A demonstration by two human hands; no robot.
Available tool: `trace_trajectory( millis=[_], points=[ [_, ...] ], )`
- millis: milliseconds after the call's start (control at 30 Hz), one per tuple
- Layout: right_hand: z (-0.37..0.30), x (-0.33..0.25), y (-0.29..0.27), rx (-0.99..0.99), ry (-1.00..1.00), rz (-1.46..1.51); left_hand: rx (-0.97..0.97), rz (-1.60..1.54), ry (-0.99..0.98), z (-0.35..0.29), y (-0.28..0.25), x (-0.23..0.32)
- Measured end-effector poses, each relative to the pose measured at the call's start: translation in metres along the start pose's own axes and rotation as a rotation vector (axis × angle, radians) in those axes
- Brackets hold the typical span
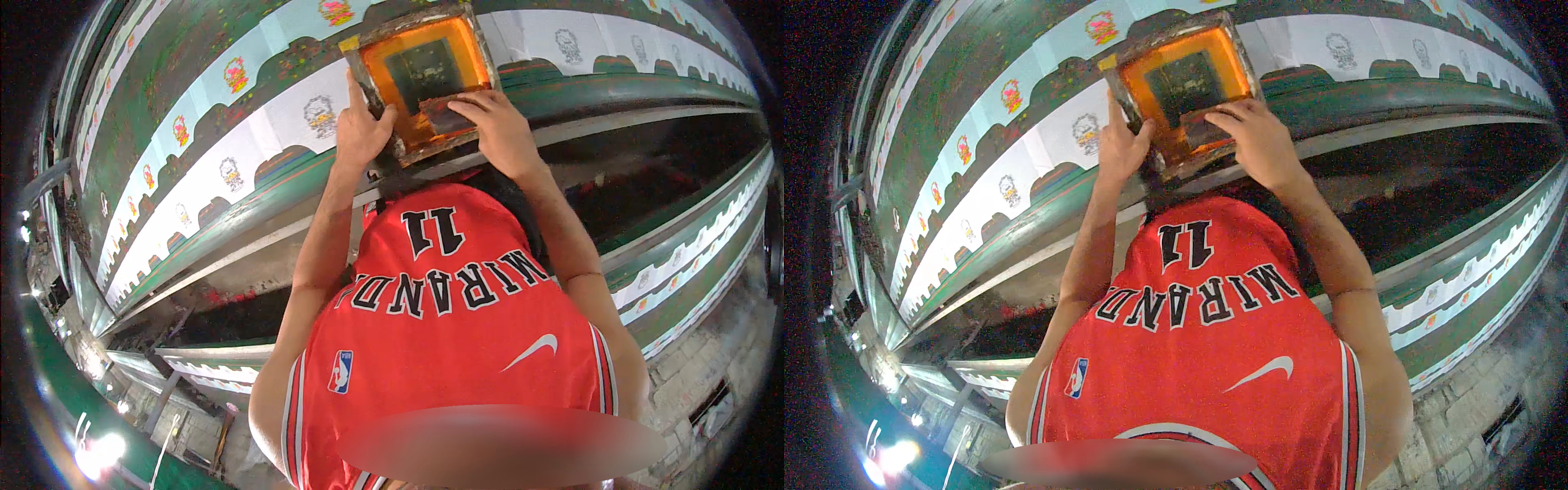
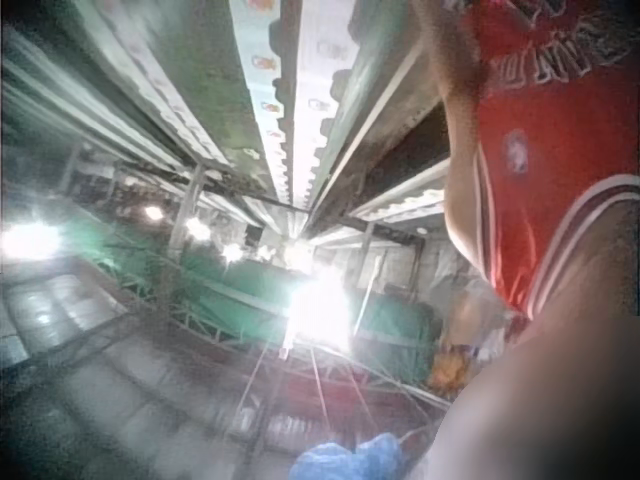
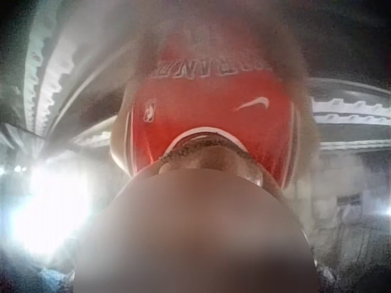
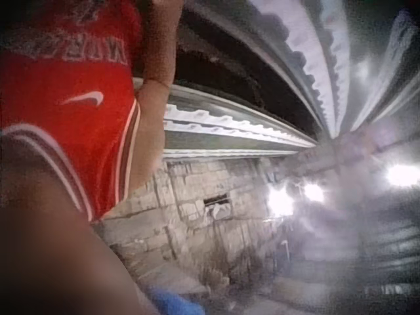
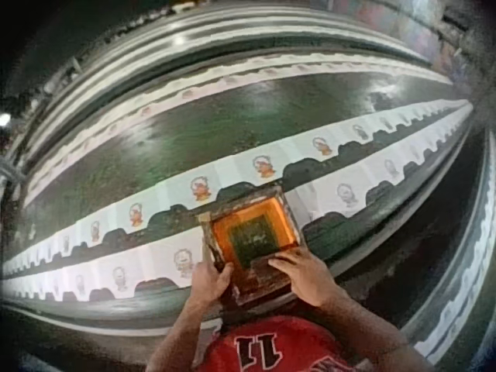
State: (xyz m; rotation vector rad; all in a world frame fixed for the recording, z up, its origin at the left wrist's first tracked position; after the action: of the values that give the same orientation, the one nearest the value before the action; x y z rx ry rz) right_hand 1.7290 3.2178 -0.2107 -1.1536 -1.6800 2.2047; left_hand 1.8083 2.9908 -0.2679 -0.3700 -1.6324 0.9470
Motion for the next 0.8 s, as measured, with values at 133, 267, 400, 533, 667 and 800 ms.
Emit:
trace_trajectory(
  millis=[133,267,400,533,667,800],
  points=[
    [-0.004,0.041,-0.014,0.033,-0.041,-0.006,0.009,-0.027,-0.061,0.024,0.036,0.014],
    [-0.003,0.051,-0.017,0.041,-0.072,0.026,0.029,-0.065,-0.033,0.03,0.044,0.013],
    [0.004,0.048,-0.02,0.023,-0.074,-0.027,0.035,-0.137,-0.036,0.027,0.045,0.01],
    [0.018,0.048,-0.015,-0.074,-0.011,-0.044,0.028,-0.163,-0.04,0.028,0.046,0.008],
    [0.028,0.041,-0.005,-0.151,-0.054,-0.025,0.027,-0.107,-0.018,0.029,0.043,0.009],
    [0.023,0.023,-0.006,-0.121,-0.253,0.007,-0.062,-0.057,-0.133,0.023,0.046,0.005]
  ],
)
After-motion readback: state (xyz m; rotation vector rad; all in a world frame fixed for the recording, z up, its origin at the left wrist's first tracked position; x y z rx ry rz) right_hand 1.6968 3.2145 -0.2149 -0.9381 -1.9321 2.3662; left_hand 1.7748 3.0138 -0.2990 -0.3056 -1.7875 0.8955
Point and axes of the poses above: each hand's wrist, its own z-axis towards the middle knuckle, its own y-axis out of the palm, x = y × z, the point moved 10 cm from there along z, towards the middle knuckle, and after that the axes turned 4 degrees about y, right-handed, at the moved point
